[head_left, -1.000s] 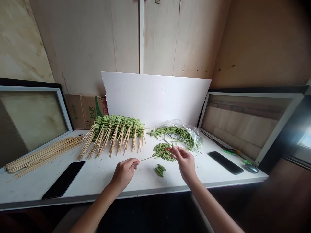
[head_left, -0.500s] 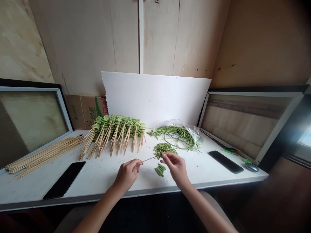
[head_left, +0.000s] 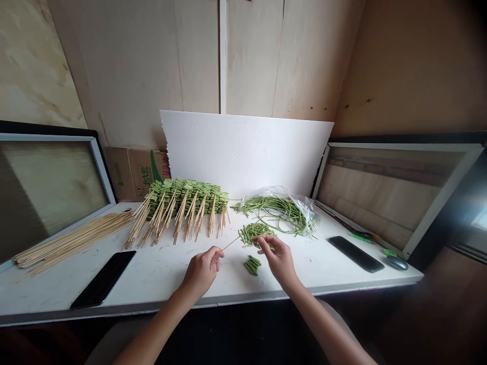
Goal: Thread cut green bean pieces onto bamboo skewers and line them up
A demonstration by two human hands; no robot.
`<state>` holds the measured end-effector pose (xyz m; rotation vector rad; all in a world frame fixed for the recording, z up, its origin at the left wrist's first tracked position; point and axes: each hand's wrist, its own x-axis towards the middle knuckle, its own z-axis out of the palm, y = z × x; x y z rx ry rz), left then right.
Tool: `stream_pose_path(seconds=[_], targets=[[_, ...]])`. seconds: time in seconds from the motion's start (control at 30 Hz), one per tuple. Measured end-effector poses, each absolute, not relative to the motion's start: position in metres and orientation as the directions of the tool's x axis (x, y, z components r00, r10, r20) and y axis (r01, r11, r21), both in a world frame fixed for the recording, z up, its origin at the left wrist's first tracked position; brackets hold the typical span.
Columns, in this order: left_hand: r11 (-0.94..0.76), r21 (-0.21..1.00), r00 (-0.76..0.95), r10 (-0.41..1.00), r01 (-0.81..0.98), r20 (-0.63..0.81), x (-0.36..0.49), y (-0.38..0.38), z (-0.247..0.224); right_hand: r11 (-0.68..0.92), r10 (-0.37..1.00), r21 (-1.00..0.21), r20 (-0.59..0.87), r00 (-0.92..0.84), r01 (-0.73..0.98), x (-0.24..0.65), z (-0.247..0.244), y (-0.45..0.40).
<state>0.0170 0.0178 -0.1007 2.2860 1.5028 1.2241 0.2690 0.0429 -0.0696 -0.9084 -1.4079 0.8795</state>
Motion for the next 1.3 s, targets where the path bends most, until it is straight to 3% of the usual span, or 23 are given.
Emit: stream_pose_path(seconds=[0.1, 0.2, 0.3, 0.4, 0.77, 0.93, 1.1, 1.3], targets=[[-0.447, 0.538, 0.107, 0.830, 0.714, 0.548, 0.014, 0.020, -0.099, 0.414, 0.909, -0.907, 0.417, 0.021, 0.079, 0.284, -0.067, 0.057], [-0.411, 0.559, 0.062, 0.841, 0.720, 0.538, 0.010, 0.023, -0.098, 0.394, 0.892, -0.860, 0.443, 0.092, 0.324, 0.305, -0.069, 0.084], [-0.391, 0.569, 0.045, 0.849, 0.724, 0.526, 0.006, 0.025, -0.099, 0.403, 0.832, -0.648, 0.554, 0.036, 0.646, 0.321, -0.074, 0.117], [-0.382, 0.571, 0.036, 0.851, 0.727, 0.523, 0.004, 0.027, -0.101, 0.393, 0.818, -0.569, 0.575, 0.008, 0.722, 0.323, -0.079, 0.146], [-0.336, 0.620, 0.034, 0.895, 0.709, 0.446, 0.001, 0.031, -0.103, 0.407, 0.851, -0.453, 0.504, -0.149, 0.793, 0.300, -0.075, 0.149], [-0.398, 0.641, 0.047, 0.869, 0.656, 0.492, -0.001, 0.034, -0.105, 0.525, 0.849, -0.501, 0.251, -0.465, 0.689, 0.299, -0.075, 0.102], [-0.397, 0.641, 0.042, 0.868, 0.657, 0.494, 0.000, 0.034, -0.106, 0.447, 0.894, -0.464, 0.244, -0.375, 0.764, 0.291, -0.084, 0.073], [-0.387, 0.630, 0.038, 0.869, 0.674, 0.493, 0.001, 0.034, -0.109, 0.341, 0.940, -0.632, 0.229, -0.253, 0.696, 0.284, -0.095, 0.074]])
